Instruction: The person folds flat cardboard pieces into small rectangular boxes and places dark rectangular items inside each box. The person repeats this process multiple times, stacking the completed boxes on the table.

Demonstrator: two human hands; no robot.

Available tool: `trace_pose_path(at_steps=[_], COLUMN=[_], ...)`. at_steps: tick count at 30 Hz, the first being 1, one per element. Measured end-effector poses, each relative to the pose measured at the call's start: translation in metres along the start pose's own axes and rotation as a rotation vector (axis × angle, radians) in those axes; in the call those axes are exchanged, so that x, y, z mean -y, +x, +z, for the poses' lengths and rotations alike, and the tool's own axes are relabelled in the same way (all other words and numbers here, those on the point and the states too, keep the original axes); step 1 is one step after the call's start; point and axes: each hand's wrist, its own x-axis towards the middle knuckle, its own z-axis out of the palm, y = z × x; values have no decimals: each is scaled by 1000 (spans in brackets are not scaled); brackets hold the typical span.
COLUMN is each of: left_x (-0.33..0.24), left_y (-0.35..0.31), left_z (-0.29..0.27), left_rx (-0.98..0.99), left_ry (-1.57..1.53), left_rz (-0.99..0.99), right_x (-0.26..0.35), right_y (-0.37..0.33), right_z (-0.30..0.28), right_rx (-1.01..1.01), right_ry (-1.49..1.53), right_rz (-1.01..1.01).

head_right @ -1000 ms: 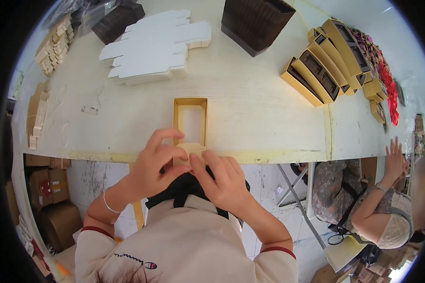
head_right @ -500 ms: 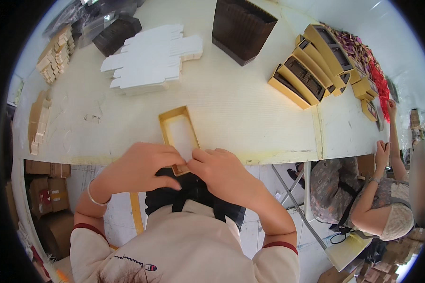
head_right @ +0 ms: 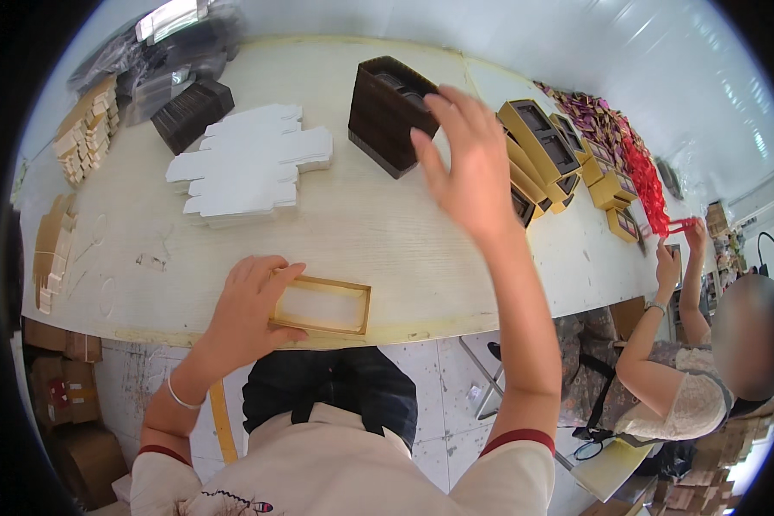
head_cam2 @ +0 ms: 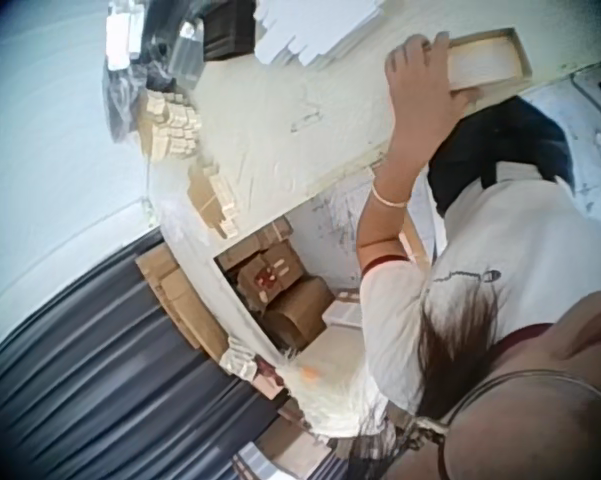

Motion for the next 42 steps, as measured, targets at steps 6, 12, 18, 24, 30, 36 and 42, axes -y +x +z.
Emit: trace_pose_path(at_steps=[6,12,18,24,30,36,42], left_x=[19,23,24,13,-4,0,2], left_y=[-18,-19,-19,-21,-11,-10,-7], left_z=[9,11,13,4,8,7,3], left_rx=[-54,-95,-140,-92,-4,-7,86], left_ry=[-256,-345,-347,-281,-346,-371,-447], left_rz=[-83,-99,-94,-113,-10,-30,-114], right_x=[-35,-32,-3,57,67,77,86], right_y=[26,45,40,-39,-94,-78,-97], right_z=[23,11,-28,-69,-46,-53,-56], right_rx=[408,511,137,556,778,713,752], right_ry=[-200,18,509,1143,1340,562,494], right_rz=[115,398,366,1048,1411,341,6])
